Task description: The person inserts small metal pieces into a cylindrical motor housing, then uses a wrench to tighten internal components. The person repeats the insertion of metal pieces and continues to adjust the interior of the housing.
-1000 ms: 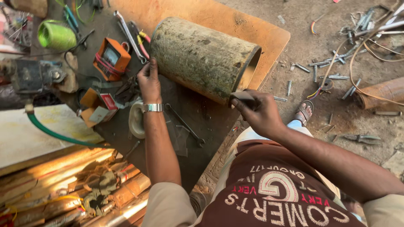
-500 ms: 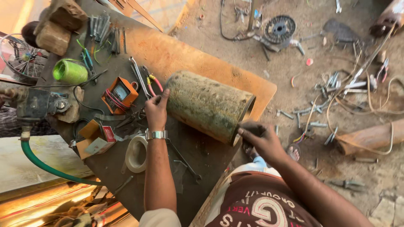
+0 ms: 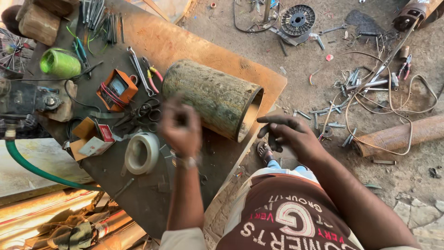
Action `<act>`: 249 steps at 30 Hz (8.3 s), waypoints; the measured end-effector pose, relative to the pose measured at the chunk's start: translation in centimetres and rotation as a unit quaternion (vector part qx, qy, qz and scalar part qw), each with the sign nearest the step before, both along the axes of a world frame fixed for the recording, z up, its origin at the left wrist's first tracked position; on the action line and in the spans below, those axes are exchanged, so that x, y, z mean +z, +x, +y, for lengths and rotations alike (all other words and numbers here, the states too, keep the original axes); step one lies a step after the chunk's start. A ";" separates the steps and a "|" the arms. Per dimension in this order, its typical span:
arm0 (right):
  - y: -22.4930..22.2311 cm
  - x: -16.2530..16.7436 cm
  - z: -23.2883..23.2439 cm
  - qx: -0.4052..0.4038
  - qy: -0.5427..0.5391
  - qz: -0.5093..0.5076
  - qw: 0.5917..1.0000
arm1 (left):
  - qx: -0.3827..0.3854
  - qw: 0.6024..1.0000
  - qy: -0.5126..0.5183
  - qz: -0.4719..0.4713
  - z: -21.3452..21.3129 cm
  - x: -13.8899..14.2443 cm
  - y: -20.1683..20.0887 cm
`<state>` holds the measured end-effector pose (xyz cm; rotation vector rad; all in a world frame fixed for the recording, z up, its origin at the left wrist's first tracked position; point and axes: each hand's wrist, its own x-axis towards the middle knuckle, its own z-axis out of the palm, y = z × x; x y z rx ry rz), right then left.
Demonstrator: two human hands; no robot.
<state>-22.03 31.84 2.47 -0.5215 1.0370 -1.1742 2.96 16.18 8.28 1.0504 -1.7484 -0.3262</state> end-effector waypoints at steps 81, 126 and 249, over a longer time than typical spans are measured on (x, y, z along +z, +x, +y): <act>3.5 -10.2 -9.5 -0.019 -0.177 0.463 0.869 | 0.058 0.970 -0.017 -0.236 -4.8 -5.5 -9.4; 3.0 -11.2 -10.6 0.058 -0.210 0.541 0.812 | 0.068 0.979 0.008 -0.194 -3.0 -3.2 -9.8; -14.9 -22.6 19.0 0.031 0.146 0.719 0.679 | 0.304 0.870 0.200 -0.333 12.1 -14.0 20.6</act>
